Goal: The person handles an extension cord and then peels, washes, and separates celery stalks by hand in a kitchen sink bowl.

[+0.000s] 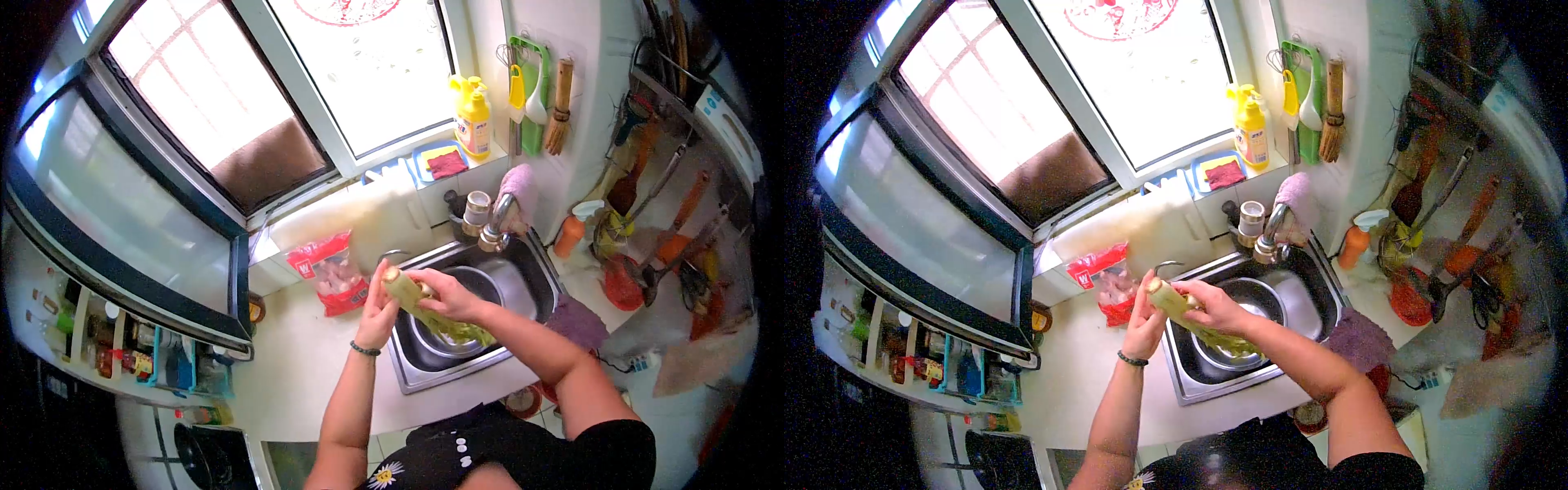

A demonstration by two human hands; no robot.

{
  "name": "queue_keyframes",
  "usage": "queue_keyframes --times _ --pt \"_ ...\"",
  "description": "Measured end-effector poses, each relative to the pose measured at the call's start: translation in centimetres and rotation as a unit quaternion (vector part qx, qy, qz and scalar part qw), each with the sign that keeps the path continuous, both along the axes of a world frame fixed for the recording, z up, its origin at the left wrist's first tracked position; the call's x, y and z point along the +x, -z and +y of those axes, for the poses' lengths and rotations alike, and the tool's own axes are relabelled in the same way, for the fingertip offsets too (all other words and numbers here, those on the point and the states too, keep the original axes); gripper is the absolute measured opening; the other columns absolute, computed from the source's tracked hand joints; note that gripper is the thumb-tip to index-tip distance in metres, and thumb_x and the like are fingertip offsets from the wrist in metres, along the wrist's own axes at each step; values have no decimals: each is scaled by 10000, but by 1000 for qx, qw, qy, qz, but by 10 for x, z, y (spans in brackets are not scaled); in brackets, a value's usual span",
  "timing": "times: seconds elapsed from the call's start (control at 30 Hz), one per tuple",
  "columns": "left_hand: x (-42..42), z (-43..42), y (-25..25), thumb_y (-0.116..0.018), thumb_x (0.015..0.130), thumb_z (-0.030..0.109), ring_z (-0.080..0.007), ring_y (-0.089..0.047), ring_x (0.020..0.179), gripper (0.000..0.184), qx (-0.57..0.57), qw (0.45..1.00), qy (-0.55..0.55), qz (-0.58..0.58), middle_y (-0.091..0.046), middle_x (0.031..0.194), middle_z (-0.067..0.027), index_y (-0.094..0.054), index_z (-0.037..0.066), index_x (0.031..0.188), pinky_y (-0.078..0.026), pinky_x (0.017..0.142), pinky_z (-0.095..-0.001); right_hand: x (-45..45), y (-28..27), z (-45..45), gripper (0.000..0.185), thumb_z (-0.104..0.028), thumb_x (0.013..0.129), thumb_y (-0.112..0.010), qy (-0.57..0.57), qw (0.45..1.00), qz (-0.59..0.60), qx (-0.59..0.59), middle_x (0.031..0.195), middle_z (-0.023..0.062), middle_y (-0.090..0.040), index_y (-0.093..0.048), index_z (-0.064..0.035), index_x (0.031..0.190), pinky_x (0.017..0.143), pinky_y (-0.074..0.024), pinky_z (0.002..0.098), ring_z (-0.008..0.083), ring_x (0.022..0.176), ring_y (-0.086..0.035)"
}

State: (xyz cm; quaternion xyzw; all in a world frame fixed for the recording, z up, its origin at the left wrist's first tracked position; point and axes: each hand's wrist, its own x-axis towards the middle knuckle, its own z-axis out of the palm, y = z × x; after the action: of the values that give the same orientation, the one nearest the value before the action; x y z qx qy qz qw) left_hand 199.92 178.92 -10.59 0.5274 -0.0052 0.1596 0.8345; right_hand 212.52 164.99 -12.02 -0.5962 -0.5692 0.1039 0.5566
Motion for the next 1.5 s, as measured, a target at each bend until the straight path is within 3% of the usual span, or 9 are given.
queue_keyframes --times 0.13,0.2,0.3,0.53,0.77,0.97,1.2,1.27,1.5 --pt "9 -9 21 -628 813 65 -187 -441 1158 548 240 961 -139 9 -458 1207 -48 -382 59 1302 -349 999 -317 -1 3 9 491 -12 698 -661 52 998 7 -31 1044 148 -569 -511 -37 1165 898 -429 379 311 1037 -532" --pt "12 -12 20 -658 777 64 -193 -478 1076 451 185 967 -173 43 -488 1097 -54 -463 41 1183 -381 950 -311 -1 5 10 440 9 687 -644 55 996 -65 -12 1015 155 -565 -527 -33 1109 844 -443 393 327 968 -538" --pt "11 -9 7 -654 752 35 -300 -509 946 388 486 828 -280 4 -503 993 -142 -465 19 1090 -418 827 -360 -1 0 14 387 -14 671 -638 93 987 -128 21 943 149 -566 -522 -34 1039 802 -452 404 339 911 -539" --pt "3 -24 -9 -612 755 16 -370 -500 951 382 509 831 -223 34 -487 1011 -179 -442 19 1096 -418 831 -381 -11 -22 16 335 -59 714 -565 191 941 -278 38 878 123 -569 -488 -60 1041 763 -464 395 317 857 -563" --pt "-11 -4 0 -606 739 2 -318 -546 945 406 524 836 -164 0 -527 997 -147 -459 22 1116 -417 855 -341 -6 -34 0 187 -60 737 -556 108 973 -202 -18 811 120 -588 -564 -75 924 606 -492 374 318 721 -601" --pt "-23 22 1 -551 836 6 -182 -521 1087 404 151 987 -50 22 -562 1151 -89 -426 19 1220 -392 964 -310 26 -22 -9 209 -74 787 -608 91 996 -16 -6 831 156 -604 -567 -46 990 694 -484 356 308 788 -615" --pt "-4 14 12 -575 860 94 -152 -397 1176 465 325 938 -121 -18 -366 1263 -61 -390 38 1283 -353 979 -309 -10 -29 12 384 -103 713 -710 -6 1000 -3 -18 961 119 -596 -567 -37 1063 815 -463 351 289 928 -584" --pt "-4 -14 7 -602 810 43 -218 -432 1141 526 195 974 -112 21 -407 1229 -92 -373 33 1284 -345 989 -327 -5 -28 16 406 -84 676 -711 11 996 -84 7 938 130 -590 -569 -35 1053 798 -464 370 318 895 -578" --pt "-8 -1 16 -607 819 63 -281 -523 1051 468 446 869 -209 59 -527 1075 -147 -387 40 1232 -408 905 -356 -4 -48 11 432 -23 683 -632 -9 979 -190 -77 928 122 -600 -541 -84 1101 730 -496 395 324 859 -605"
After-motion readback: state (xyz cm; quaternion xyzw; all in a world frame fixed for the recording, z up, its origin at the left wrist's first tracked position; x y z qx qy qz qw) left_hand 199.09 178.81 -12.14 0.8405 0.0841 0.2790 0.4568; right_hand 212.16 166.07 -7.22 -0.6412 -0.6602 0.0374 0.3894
